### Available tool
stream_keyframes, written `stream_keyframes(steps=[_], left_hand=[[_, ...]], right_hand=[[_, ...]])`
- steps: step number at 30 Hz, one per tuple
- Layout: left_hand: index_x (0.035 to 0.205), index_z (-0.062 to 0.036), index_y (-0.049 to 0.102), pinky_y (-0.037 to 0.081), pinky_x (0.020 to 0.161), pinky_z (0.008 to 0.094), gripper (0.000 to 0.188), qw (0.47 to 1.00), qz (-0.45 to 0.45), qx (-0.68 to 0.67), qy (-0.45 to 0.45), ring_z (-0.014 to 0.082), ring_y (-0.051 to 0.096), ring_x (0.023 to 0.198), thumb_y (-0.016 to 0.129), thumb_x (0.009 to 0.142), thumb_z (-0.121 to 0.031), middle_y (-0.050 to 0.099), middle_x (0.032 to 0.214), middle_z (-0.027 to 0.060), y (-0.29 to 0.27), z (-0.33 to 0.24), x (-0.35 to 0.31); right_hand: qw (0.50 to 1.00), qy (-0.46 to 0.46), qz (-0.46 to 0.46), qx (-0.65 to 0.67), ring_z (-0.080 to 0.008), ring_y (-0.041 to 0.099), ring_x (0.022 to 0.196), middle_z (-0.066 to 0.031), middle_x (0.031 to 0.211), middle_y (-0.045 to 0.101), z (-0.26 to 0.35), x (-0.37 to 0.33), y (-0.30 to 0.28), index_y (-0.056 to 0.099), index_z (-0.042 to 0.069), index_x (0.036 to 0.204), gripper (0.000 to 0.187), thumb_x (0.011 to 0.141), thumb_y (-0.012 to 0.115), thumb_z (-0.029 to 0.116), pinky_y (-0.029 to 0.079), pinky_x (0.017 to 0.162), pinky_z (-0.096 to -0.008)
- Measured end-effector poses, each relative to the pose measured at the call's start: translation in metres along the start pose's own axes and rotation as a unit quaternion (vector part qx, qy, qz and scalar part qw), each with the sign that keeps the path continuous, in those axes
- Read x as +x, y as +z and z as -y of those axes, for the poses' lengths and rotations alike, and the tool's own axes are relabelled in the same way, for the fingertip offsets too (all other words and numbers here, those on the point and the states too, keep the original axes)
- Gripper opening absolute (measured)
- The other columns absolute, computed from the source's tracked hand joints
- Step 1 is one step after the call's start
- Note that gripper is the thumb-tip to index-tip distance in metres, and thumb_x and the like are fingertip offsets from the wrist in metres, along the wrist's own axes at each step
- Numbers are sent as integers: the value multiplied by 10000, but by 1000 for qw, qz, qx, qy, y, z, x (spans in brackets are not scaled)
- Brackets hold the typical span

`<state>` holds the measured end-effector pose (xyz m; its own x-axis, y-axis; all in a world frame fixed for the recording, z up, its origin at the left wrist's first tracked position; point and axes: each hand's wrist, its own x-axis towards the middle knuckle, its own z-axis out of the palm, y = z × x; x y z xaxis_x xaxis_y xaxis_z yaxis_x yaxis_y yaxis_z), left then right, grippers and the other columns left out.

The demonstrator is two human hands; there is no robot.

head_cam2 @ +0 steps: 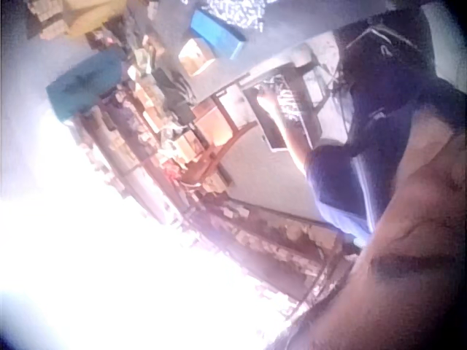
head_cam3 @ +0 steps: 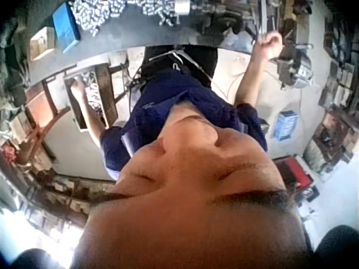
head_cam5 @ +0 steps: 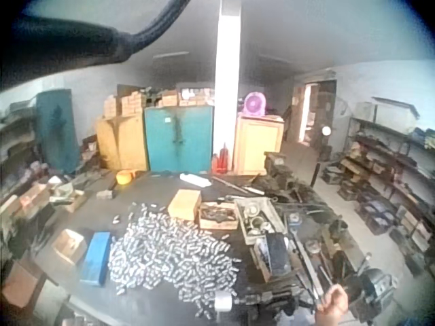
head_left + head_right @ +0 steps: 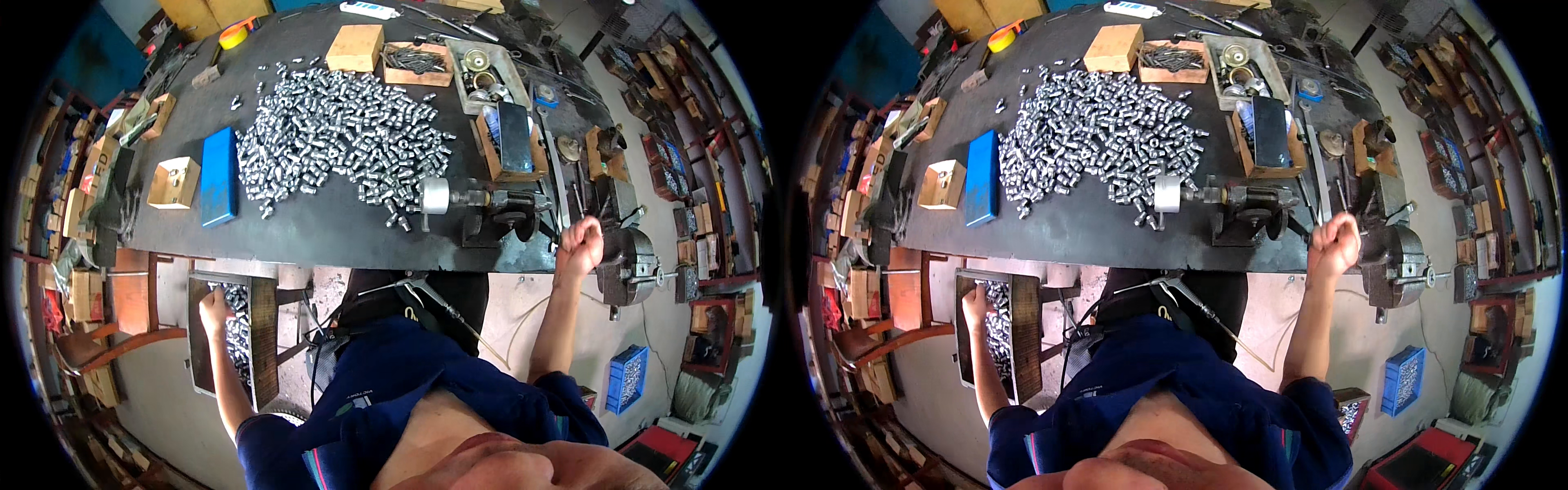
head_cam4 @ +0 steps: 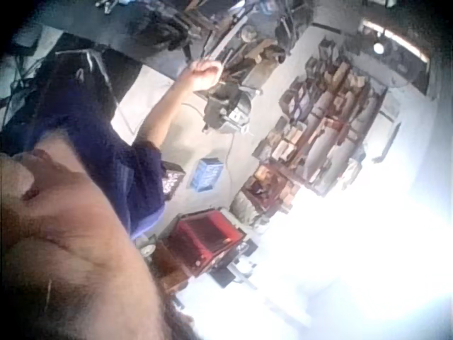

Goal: The person operates a bench-mounted lathe to machine small cylindrical metal parts. They pick up parts from a pile on the table, insert them into the lathe chuck, and use a hand tool to tighten the chuck. After machining, they remove the parts and place them back on the table.

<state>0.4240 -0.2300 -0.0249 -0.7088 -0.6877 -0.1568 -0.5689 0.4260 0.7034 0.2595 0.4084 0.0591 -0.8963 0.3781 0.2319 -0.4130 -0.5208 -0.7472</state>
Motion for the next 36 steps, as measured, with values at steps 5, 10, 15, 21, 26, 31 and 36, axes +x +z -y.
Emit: stream_keyframes(steps=[5, 10, 15, 21, 26, 31, 36], left_hand=[[718, -37, 566, 445, 579, 427, 152, 917, -103, 332, 196, 346, 567, 657, 555, 700, -188, 582, 693, 167, -4, -10, -6], [823, -57, 613, 469, 619, 387, 172, 936, 74, 141, 315, 315, 596, 715, 559, 749, -202, 606, 747, 158, 89, -181, -40], [828, -53, 598, 471, 617, 406, 263, 856, 225, 204, 418, 303, 595, 700, 582, 731, -297, 618, 762, 129, 182, -252, -70], [815, -25, 572, 466, 566, 401, 251, 828, 146, 158, 518, 314, 586, 639, 606, 720, -255, 599, 698, 129, 222, -233, -67], [927, 50, 559, 466, 567, 283, 243, 874, 324, -180, 314, 174, 583, 583, 574, 805, -159, 611, 708, 103, 201, -223, -41], [884, 40, 552, 465, 627, 254, 136, 832, 377, -339, 224, 120, 564, 620, 509, 853, -85, 604, 694, 69, 221, -204, -48], [933, 59, 556, 484, 668, 273, 189, 738, 599, -237, 201, 159, 615, 705, 566, 813, -87, 627, 768, 109, 194, -202, -116]], right_hand=[[991, 100, -79, -43, -48, 217, 431, 49, 555, 286, -32, -14, -34, 491, 33, 803, 123, 817, 438, 142, 166, 392, -210], [977, 145, -148, -57, -57, 240, 422, 33, 536, 340, -65, 7, -37, 484, 24, 812, 104, 803, 430, 112, 195, 402, -214], [977, 140, -146, -68, -67, 244, 428, 20, 549, 354, -63, 6, -42, 485, 24, 814, 120, 811, 422, 126, 205, 409, -224], [979, 135, -140, -63, -72, 247, 439, 19, 564, 359, -63, 4, -43, 479, 29, 820, 136, 823, 424, 153, 203, 410, -226], [975, 159, -144, -61, -62, 275, 456, 30, 585, 389, -57, 0, -37, 494, 51, 833, 165, 873, 407, 185, 219, 419, -197], [975, 159, -150, -31, -59, 279, 444, 27, 595, 412, -63, 0, -44, 495, 36, 849, 157, 860, 377, 139, 220, 413, -200], [970, 170, -173, -31, -65, 271, 439, 13, 580, 412, -60, 1, -42, 489, 39, 843, 148, 862, 386, 144, 212, 422, -207]])
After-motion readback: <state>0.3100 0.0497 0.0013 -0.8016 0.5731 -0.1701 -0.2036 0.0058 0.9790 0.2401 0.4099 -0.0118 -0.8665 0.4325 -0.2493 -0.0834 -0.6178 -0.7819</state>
